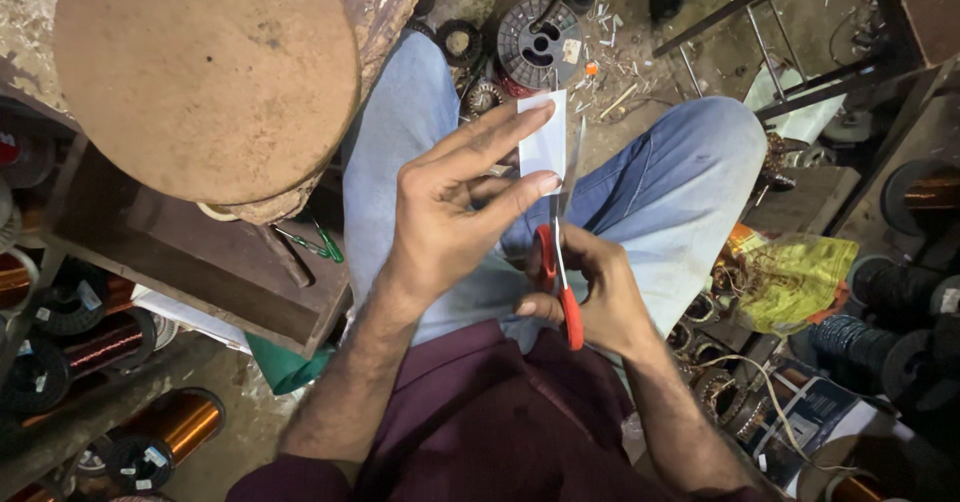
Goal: The person cuts small rectangular pieces of white paper using scissors and inserts them into the slots of a circular metal motor component. The person repeats this process, cutting paper and placing it into the component while sitting on the floor in a workshop.
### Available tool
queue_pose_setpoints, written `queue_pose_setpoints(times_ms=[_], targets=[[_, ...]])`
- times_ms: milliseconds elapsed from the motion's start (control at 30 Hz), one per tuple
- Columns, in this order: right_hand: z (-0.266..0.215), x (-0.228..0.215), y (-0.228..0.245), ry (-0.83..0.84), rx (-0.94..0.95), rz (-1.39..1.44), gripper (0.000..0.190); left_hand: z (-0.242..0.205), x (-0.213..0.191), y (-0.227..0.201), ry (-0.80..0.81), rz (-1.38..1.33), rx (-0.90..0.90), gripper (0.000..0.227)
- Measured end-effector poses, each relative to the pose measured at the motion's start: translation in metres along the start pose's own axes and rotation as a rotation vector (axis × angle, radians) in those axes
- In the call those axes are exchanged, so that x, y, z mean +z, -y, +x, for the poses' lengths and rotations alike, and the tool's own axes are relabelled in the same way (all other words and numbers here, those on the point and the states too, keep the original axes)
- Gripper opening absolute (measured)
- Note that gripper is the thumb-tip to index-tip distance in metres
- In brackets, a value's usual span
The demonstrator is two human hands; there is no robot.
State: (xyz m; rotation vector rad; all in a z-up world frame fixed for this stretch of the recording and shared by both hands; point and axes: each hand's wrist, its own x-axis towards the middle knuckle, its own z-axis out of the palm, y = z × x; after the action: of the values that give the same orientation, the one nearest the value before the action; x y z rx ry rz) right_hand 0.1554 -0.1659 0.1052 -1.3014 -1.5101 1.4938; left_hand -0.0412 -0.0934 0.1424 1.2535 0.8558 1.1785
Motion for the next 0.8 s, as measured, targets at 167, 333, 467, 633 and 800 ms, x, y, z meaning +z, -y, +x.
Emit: queue_pose_setpoints(times_ms=[167,333,467,633,800], targets=[[-0.003,0.003,-0.005,-0.046,0.056,0.06,0.037,0.002,0.0,0.001,0.001,0.018,0.01,0.049],[-0.007,0.009,-0.013,-0.122,0.119,0.11,0.028,0.001,0.0,0.003,0.0,0.004,0.021,0.05],[-0.005,0.011,-0.014,-0.151,0.046,0.095,0.026,0.003,-0.001,0.002,0.006,-0.009,0.026,0.05],[-0.006,0.013,-0.018,-0.199,0.1,0.043,0.03,0.002,-0.001,0.003,0.002,-0.023,0.013,0.05],[-0.004,0.014,-0.025,-0.192,0.077,0.064,0.03,0.001,0.0,0.004,-0.011,-0.055,-0.006,0.051]])
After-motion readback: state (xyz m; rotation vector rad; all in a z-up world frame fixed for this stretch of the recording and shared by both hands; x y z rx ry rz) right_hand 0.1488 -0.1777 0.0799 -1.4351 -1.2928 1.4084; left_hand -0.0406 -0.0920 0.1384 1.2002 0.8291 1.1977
